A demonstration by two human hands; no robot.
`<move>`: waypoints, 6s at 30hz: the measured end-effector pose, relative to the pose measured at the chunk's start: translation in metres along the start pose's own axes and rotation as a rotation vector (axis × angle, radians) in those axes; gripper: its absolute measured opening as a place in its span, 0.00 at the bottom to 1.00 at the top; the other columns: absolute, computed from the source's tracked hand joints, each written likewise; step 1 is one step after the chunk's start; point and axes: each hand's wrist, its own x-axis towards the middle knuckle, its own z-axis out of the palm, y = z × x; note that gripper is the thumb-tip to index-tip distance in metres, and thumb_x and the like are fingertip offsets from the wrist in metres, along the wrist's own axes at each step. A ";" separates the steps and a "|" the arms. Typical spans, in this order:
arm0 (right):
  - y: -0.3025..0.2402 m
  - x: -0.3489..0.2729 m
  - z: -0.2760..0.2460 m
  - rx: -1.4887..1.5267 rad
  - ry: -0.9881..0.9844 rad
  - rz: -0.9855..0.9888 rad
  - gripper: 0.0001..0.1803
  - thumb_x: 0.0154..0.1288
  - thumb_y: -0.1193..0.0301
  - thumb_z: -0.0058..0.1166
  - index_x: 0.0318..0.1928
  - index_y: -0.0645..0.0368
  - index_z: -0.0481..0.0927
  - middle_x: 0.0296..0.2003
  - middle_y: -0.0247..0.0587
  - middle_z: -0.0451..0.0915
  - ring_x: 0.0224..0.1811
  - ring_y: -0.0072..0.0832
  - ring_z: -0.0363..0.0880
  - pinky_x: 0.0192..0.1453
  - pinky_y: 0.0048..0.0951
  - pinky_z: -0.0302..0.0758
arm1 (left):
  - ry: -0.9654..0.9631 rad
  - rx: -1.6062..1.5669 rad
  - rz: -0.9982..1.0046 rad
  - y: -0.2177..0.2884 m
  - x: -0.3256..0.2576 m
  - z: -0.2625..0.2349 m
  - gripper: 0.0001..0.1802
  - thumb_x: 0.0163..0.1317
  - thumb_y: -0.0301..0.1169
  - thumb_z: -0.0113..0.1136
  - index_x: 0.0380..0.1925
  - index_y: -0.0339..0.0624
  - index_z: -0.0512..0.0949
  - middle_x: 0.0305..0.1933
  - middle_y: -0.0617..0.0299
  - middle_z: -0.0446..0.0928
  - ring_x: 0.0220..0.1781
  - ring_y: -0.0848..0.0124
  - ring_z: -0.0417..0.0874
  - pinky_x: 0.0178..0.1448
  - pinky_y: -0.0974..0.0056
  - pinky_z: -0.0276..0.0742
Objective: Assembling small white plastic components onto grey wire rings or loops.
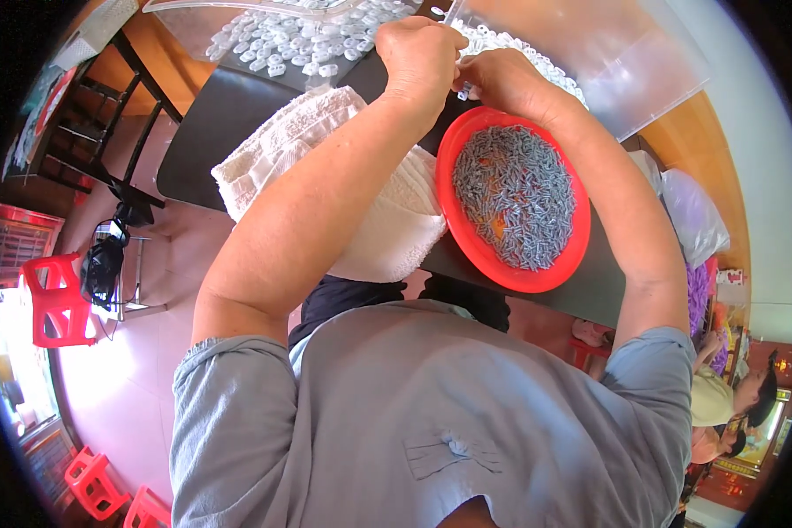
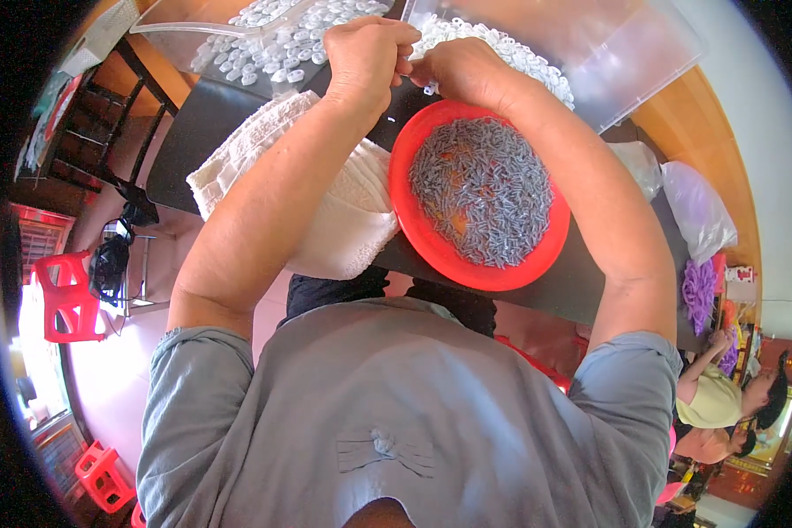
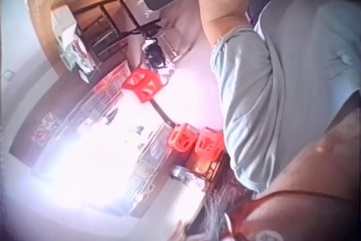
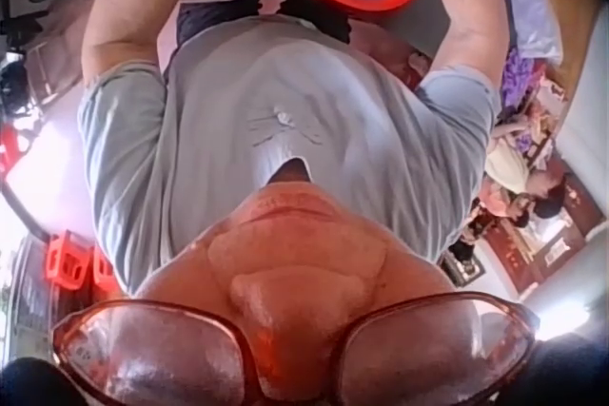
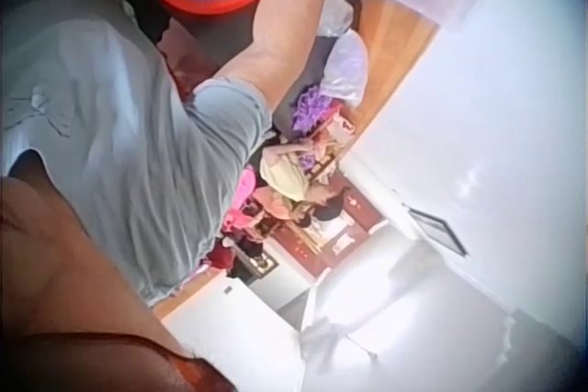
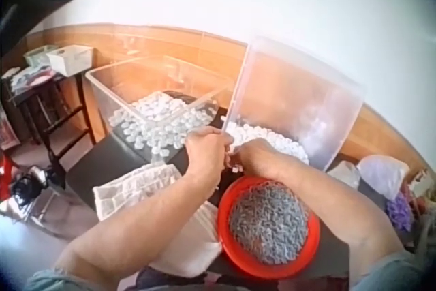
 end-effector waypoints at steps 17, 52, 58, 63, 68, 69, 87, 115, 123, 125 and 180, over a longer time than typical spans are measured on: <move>-0.019 0.000 -0.014 -0.029 -0.139 0.066 0.05 0.54 0.74 0.56 0.33 0.56 0.77 0.28 0.47 0.80 0.34 0.43 0.80 0.40 0.39 0.75 | 0.010 -0.004 0.012 0.001 0.000 -0.002 0.04 0.46 0.21 0.62 0.23 0.31 0.80 0.19 0.59 0.74 0.14 0.72 0.72 0.17 0.67 0.64; -0.066 -0.156 -0.004 0.149 0.261 0.083 0.07 0.51 0.74 0.58 0.31 0.58 0.76 0.27 0.38 0.74 0.28 0.37 0.76 0.32 0.35 0.70 | -0.581 0.260 -0.292 -0.004 -0.041 0.023 0.04 0.55 0.22 0.63 0.26 0.35 0.77 0.19 0.59 0.75 0.18 0.71 0.74 0.21 0.69 0.67; -0.061 -0.153 -0.005 0.109 0.216 0.111 0.04 0.54 0.74 0.56 0.32 0.58 0.76 0.28 0.38 0.75 0.28 0.35 0.76 0.33 0.32 0.70 | -0.616 0.243 -0.324 -0.008 -0.038 0.021 0.04 0.54 0.22 0.64 0.27 0.34 0.78 0.20 0.60 0.76 0.18 0.72 0.75 0.21 0.69 0.67; -0.043 -0.152 -0.015 0.718 0.389 0.284 0.03 0.61 0.76 0.52 0.35 0.62 0.78 0.27 0.30 0.77 0.27 0.19 0.71 0.31 0.23 0.67 | -0.727 0.274 -0.268 -0.017 -0.038 0.018 0.05 0.59 0.25 0.60 0.32 0.33 0.78 0.25 0.60 0.77 0.21 0.73 0.75 0.24 0.71 0.68; -0.038 -0.149 -0.023 1.155 0.459 0.468 0.08 0.64 0.73 0.54 0.40 0.64 0.81 0.31 0.35 0.81 0.31 0.19 0.77 0.31 0.18 0.69 | -0.797 0.171 -0.284 -0.021 -0.040 0.019 0.10 0.61 0.25 0.60 0.38 0.28 0.79 0.27 0.56 0.78 0.24 0.71 0.77 0.26 0.69 0.73; -0.038 -0.148 -0.018 1.154 0.464 0.467 0.08 0.64 0.73 0.54 0.40 0.64 0.81 0.31 0.35 0.81 0.31 0.19 0.77 0.31 0.18 0.69 | -0.810 0.148 -0.297 -0.021 -0.040 0.019 0.09 0.62 0.25 0.60 0.38 0.28 0.78 0.28 0.56 0.78 0.24 0.71 0.78 0.27 0.69 0.74; -0.039 -0.156 -0.015 1.273 0.592 0.389 0.08 0.62 0.76 0.56 0.41 0.66 0.81 0.32 0.37 0.80 0.33 0.20 0.78 0.35 0.19 0.71 | -0.762 0.122 -0.308 -0.020 -0.040 0.020 0.09 0.61 0.27 0.61 0.35 0.29 0.79 0.28 0.56 0.78 0.24 0.71 0.78 0.27 0.69 0.73; -0.049 -0.149 -0.001 1.163 0.724 0.308 0.10 0.57 0.84 0.55 0.41 0.65 0.80 0.35 0.35 0.81 0.34 0.19 0.79 0.37 0.18 0.73 | -0.845 0.077 -0.307 -0.016 -0.051 0.024 0.10 0.61 0.24 0.58 0.38 0.24 0.77 0.32 0.49 0.81 0.28 0.66 0.83 0.29 0.67 0.76; -0.052 -0.138 0.003 0.303 0.937 0.144 0.14 0.56 0.87 0.54 0.43 0.62 0.78 0.33 0.37 0.83 0.36 0.22 0.84 0.41 0.23 0.80 | -0.830 0.042 -0.374 -0.012 -0.051 0.018 0.09 0.61 0.25 0.56 0.37 0.27 0.78 0.30 0.53 0.79 0.27 0.69 0.79 0.29 0.67 0.74; -0.051 -0.139 0.003 0.346 0.920 0.171 0.14 0.55 0.87 0.54 0.43 0.62 0.78 0.33 0.38 0.83 0.36 0.23 0.84 0.41 0.23 0.80 | -0.837 0.035 -0.391 -0.010 -0.052 0.019 0.09 0.62 0.25 0.56 0.37 0.28 0.78 0.30 0.54 0.79 0.28 0.69 0.78 0.30 0.67 0.74; -0.047 -0.135 -0.010 1.217 0.763 0.472 0.10 0.65 0.68 0.54 0.41 0.62 0.80 0.29 0.32 0.80 0.29 0.18 0.77 0.31 0.21 0.70 | -0.562 0.206 -0.127 -0.003 -0.067 0.025 0.08 0.63 0.26 0.58 0.34 0.29 0.78 0.27 0.57 0.77 0.24 0.70 0.77 0.27 0.69 0.71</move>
